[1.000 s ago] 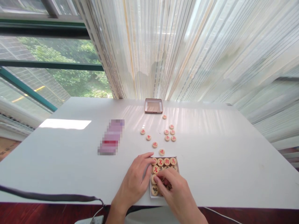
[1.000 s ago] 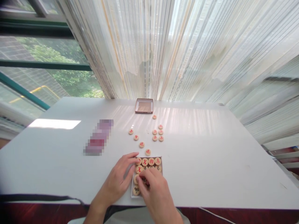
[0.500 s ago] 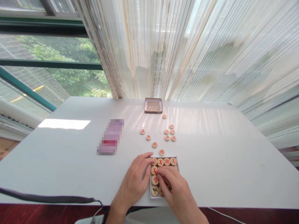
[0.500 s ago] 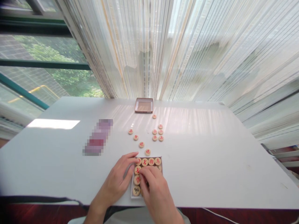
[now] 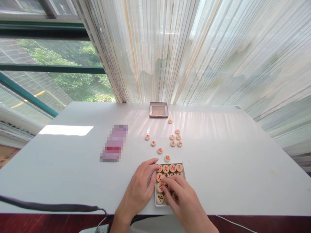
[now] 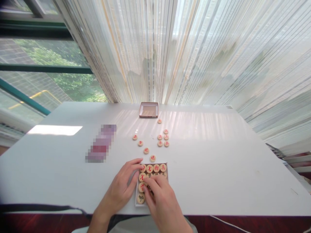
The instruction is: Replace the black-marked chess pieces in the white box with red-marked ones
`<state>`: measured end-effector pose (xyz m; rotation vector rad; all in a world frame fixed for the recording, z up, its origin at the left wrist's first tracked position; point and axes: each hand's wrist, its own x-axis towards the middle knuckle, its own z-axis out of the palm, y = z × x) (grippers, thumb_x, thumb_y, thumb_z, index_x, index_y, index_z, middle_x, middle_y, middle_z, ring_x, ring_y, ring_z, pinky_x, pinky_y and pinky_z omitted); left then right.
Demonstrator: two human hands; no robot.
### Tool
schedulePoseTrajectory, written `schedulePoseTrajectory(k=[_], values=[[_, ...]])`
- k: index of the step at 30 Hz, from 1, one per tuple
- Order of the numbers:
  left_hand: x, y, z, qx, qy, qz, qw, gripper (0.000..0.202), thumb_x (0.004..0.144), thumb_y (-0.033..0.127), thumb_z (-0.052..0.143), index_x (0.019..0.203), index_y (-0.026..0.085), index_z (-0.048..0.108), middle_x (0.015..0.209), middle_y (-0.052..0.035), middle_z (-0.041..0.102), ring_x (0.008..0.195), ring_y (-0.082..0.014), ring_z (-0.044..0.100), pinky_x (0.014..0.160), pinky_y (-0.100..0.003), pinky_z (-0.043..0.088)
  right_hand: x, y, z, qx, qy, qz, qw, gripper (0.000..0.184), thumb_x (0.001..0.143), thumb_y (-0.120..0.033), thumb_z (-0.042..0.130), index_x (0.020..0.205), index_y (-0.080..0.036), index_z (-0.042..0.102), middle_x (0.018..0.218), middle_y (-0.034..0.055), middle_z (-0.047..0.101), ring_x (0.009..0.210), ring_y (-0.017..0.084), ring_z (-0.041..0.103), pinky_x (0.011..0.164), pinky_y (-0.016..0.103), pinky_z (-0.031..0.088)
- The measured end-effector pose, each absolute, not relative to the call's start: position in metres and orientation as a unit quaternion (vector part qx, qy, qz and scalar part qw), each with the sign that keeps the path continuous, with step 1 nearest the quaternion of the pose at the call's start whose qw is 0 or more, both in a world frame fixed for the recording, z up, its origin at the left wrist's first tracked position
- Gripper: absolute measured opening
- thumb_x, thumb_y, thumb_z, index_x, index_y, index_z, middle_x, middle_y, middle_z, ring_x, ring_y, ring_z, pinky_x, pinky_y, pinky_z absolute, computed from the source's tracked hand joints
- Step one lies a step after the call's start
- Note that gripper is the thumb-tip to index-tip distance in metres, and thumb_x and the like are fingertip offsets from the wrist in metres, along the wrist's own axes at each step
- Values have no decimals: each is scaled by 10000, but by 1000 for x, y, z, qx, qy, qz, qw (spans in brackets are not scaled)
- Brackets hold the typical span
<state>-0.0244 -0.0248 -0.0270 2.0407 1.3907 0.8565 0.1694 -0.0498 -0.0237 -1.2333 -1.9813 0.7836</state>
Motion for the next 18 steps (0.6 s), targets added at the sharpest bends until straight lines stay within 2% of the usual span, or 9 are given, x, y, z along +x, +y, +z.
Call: schedulePoseTrajectory(k=[10,18], values=[[-24,-25,-26,753,518,324,245,257,1017,177,451,1210,275,589,1386,-54,587,1321,-223,549,1124,-414,485,165,-47,-29,-467,-762,294,338,252,993,-140,544,1187,-266,643,954,56,646,856,211,659,749,332,579],[-24,-24,-27,747,520,317,268,255,1035,197,429,1226,283,576,1408,-58,559,1350,-218,515,1152,-428,446,180,-43,-22,-486,-745,264,372,185,1004,-205,554,1148,-247,663,940,61,671,776,191,661,699,303,583]])
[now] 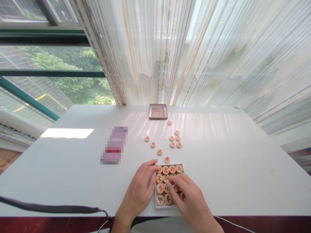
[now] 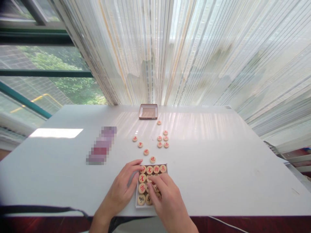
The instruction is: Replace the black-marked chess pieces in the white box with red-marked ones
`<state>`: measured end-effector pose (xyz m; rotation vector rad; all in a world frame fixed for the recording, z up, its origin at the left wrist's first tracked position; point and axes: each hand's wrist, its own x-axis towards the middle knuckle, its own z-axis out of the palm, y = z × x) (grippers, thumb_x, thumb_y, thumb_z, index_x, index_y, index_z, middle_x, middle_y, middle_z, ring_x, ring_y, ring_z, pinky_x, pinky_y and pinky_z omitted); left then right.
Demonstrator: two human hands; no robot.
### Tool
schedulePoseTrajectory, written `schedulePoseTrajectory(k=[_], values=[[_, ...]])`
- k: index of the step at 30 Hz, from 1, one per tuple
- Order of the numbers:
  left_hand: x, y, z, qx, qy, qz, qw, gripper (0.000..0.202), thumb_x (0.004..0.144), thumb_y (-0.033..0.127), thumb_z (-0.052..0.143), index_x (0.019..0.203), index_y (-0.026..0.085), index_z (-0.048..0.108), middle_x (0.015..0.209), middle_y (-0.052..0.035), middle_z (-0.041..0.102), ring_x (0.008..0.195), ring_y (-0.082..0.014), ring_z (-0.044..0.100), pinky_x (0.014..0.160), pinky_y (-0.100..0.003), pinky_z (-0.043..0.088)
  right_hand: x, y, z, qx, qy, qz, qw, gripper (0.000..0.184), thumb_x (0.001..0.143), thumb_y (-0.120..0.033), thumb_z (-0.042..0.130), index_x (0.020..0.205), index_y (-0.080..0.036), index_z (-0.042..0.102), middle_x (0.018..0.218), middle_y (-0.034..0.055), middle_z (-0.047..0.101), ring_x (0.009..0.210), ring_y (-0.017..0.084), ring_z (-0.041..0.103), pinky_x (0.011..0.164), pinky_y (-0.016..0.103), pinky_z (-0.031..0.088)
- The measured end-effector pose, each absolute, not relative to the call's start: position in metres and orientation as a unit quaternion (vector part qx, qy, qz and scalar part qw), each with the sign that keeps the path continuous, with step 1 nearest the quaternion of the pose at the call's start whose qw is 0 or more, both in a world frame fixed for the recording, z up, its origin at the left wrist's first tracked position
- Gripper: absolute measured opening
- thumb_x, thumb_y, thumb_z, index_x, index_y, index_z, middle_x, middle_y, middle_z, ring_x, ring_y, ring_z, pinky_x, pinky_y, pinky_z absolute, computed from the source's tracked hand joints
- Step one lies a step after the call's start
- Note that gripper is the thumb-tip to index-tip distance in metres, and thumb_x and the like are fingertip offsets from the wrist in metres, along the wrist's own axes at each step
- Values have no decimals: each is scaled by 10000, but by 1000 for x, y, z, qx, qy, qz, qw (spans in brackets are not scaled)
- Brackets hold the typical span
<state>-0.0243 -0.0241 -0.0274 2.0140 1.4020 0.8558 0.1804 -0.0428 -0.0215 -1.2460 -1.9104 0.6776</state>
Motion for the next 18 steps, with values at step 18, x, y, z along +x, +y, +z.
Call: schedulePoseTrajectory(k=[18], values=[[-3,121,52,703,492,453,243,246,1013,276,501,1237,222,587,1276,-75,658,1194,-190,624,1026,-341,519,262,80,24,-524,-745,209,356,222,973,-396,588,999,-244,747,924,56,756,793,214,669,681,333,535]])
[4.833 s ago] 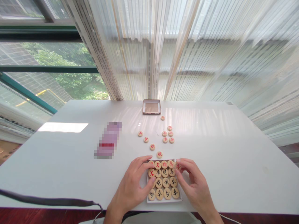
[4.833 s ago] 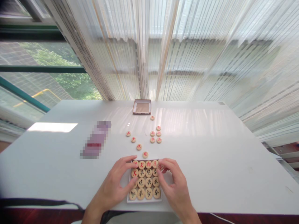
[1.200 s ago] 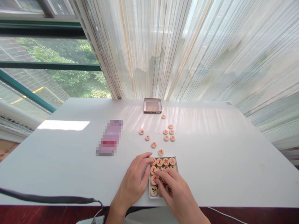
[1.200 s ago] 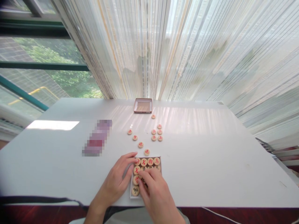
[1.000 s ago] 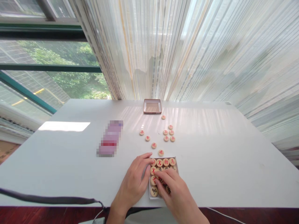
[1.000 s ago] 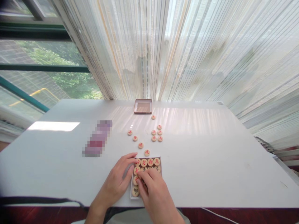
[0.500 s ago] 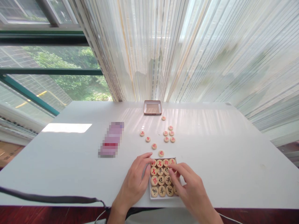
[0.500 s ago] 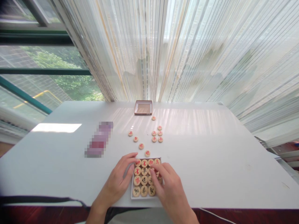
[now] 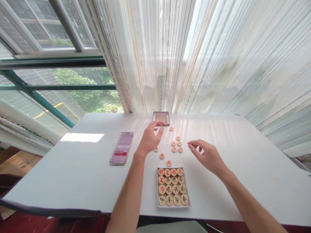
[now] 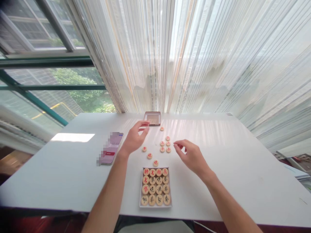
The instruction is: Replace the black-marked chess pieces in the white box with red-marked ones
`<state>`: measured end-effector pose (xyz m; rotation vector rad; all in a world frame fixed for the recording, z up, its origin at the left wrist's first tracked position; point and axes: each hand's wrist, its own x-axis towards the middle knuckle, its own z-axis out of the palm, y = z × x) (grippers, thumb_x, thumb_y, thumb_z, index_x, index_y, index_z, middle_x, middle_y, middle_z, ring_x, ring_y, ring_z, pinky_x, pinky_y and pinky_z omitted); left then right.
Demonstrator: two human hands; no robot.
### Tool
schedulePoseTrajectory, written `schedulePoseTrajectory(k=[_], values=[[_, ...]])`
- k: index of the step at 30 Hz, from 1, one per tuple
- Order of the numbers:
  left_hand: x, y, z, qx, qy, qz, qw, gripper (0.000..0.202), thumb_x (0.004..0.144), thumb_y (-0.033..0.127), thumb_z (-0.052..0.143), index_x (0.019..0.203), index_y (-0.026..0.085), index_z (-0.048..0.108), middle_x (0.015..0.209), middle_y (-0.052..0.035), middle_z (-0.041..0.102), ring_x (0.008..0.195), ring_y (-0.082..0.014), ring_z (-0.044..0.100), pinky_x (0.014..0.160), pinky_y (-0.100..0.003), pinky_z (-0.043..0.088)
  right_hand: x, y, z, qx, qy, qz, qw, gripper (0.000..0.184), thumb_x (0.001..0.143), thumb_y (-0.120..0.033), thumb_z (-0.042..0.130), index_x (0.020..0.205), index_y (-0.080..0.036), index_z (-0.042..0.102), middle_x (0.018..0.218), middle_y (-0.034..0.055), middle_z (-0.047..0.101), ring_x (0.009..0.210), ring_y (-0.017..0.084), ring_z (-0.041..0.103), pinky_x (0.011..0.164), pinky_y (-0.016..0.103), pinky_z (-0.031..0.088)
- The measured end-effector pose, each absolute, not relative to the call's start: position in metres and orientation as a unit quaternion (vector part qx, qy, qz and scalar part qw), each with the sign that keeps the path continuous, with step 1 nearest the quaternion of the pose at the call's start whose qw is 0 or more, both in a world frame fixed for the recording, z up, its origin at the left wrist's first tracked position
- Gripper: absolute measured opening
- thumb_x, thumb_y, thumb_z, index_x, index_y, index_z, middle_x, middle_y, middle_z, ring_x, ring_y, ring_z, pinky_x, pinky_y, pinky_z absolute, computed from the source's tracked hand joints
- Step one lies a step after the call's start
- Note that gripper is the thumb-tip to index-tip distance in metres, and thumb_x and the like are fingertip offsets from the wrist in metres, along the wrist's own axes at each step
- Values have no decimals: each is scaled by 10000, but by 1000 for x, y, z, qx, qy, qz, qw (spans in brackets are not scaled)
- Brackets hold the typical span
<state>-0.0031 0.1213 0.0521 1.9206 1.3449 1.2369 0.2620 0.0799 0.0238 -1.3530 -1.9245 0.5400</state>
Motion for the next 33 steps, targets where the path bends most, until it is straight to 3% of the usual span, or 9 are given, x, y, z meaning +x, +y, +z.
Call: schedulePoseTrajectory(k=[9,13,16,23,33], values=[[-14,175,51,791,476,217,318,215,900,340,634,1048,214,724,1086,-48,755,933,-191,704,826,-297,561,270,151,-26,-564,-676,246,405,304,935,-444,556,982,-204,736,920,72,778,721,208,698,694,340,562],[-28,169,60,817,453,94,345,248,817,329,698,1038,233,755,1057,-28,766,897,-195,713,720,-258,543,271,148,-34,-567,-666,249,416,335,949,-457,530,1018,-193,725,908,73,772,697,194,678,688,327,556],[-37,165,65,826,449,32,341,298,771,313,727,1060,251,757,1085,-15,761,929,-195,708,736,-247,520,269,144,-33,-563,-672,245,415,344,946,-468,543,1004,-190,735,906,75,769,699,192,655,691,330,543],[-39,161,56,812,501,-48,296,383,674,325,778,1049,252,743,1086,-22,742,848,-199,703,633,-242,481,267,141,-28,-567,-673,241,408,350,936,-488,560,989,-194,744,915,72,770,681,187,631,688,337,533],[-24,156,43,816,506,-93,264,294,633,184,717,920,243,750,968,-21,758,780,-209,689,576,-256,444,267,139,-26,-570,-675,242,400,337,942,-473,561,973,-190,741,889,65,757,690,184,609,687,328,518]])
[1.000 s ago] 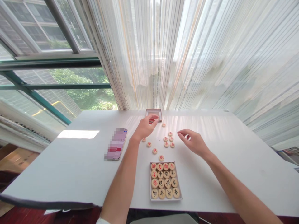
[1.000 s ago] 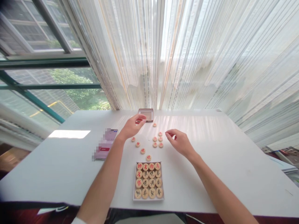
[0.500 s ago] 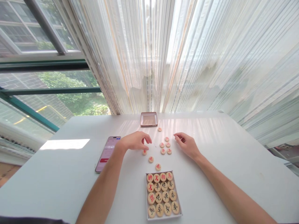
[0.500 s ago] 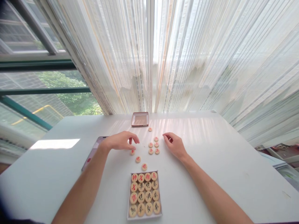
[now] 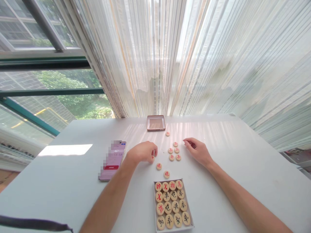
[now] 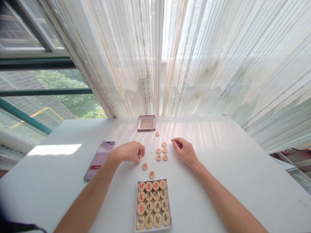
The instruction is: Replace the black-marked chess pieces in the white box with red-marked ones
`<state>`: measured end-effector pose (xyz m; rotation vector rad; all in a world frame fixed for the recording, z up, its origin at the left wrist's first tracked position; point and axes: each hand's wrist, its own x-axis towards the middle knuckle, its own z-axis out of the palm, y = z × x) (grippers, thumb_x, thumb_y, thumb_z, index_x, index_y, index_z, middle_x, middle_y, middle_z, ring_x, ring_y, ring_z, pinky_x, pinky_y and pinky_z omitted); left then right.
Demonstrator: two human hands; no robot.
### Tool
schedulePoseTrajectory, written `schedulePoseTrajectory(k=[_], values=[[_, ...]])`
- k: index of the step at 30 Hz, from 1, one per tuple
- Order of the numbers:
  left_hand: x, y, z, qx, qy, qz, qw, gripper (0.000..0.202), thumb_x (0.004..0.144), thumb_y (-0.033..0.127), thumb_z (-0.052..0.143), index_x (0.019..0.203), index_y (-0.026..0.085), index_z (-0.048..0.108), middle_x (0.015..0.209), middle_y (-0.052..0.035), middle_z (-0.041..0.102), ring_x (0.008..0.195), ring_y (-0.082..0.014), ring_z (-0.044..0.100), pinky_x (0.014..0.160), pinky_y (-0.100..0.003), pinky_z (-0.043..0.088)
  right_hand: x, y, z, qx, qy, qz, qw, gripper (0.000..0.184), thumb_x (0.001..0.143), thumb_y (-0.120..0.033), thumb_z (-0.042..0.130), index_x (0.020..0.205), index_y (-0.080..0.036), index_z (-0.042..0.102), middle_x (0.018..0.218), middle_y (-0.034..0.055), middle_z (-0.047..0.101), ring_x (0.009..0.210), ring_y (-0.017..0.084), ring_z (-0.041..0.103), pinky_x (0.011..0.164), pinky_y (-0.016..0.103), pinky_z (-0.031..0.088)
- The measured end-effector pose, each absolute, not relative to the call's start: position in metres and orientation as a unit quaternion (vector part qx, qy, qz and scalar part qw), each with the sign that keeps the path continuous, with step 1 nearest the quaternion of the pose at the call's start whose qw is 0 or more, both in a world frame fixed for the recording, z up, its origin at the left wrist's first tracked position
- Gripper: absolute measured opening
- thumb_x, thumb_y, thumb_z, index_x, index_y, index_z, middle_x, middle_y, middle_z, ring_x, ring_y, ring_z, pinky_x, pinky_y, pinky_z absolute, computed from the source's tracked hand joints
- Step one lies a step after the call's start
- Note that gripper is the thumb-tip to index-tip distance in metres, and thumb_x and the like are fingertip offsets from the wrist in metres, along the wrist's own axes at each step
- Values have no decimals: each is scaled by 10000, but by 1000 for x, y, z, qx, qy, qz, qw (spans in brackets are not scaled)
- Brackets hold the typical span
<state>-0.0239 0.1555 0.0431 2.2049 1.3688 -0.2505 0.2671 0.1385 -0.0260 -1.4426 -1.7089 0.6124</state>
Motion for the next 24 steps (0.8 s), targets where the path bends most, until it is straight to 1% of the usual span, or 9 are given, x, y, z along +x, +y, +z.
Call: schedulePoseTrajectory(k=[3,10,15,24], values=[[-23,156,43,823,497,-93,260,308,636,163,708,931,243,745,966,-22,755,824,-215,690,611,-259,453,267,138,-26,-569,-676,243,400,342,945,-476,558,978,-189,741,894,69,758,699,188,614,687,331,521],[-19,151,47,826,493,-105,254,340,660,133,680,982,235,718,1040,-42,731,875,-227,681,639,-271,463,268,139,-29,-567,-677,244,400,346,940,-484,558,982,-195,744,903,73,762,723,201,637,705,343,532],[-18,150,47,824,499,-111,245,403,638,120,691,1025,230,704,1104,-57,708,921,-243,673,677,-279,483,269,140,-31,-567,-675,246,403,326,940,-466,562,985,-197,742,909,71,763,739,203,654,717,346,540],[-19,153,41,827,500,-102,237,305,663,130,675,952,224,698,1046,-52,716,897,-240,671,664,-286,467,269,139,-30,-568,-676,245,401,324,942,-462,563,978,-197,745,927,74,770,742,205,660,718,348,541]])
